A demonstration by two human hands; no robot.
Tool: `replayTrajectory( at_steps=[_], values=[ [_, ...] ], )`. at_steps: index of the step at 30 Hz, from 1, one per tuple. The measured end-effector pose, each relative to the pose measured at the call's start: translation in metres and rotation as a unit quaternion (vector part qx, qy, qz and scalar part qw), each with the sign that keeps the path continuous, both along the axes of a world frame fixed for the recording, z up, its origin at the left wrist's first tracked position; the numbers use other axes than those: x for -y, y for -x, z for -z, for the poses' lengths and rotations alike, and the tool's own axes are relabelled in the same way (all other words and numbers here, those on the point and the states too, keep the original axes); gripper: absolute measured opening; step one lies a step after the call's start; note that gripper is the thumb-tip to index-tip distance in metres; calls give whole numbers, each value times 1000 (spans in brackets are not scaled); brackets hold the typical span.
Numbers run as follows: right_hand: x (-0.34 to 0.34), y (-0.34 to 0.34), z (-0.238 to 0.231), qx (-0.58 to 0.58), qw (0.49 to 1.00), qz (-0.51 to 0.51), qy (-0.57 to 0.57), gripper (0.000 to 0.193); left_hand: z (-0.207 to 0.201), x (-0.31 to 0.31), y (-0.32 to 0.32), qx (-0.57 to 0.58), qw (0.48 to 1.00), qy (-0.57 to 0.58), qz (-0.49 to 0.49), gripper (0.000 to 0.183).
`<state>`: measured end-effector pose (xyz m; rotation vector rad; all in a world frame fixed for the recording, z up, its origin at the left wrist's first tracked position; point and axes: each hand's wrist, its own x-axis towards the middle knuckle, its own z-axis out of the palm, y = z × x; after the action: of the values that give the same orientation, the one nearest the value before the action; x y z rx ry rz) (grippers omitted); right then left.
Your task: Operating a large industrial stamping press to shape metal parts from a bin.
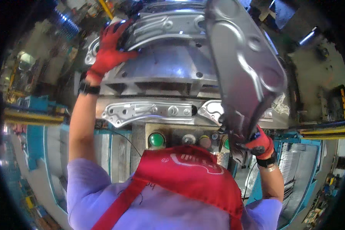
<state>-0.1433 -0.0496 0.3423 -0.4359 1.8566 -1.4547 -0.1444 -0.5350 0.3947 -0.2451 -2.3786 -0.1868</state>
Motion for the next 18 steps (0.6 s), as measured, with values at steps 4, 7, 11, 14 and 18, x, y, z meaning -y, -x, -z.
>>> replayTrajectory(
  at_steps=[4,7,11,14,18],
  values=[
    [-28,-26,9,-42,999,3,24,67,21,-6,-92,125,991,-25,29,80],
    [-69,-26,55,-48,987,65,139,67,55,-13,-140,231,972,-45,11,77],
    [-72,-29,47,-98,988,98,72,68,103,-16,-158,318,947,-29,-45,75],
    [-66,-16,36,-59,991,85,86,74,133,-7,-156,361,931,-30,-49,76],
    [-55,4,21,-60,992,103,51,79,180,5,-151,389,919,-42,-54,76]
  ],
)
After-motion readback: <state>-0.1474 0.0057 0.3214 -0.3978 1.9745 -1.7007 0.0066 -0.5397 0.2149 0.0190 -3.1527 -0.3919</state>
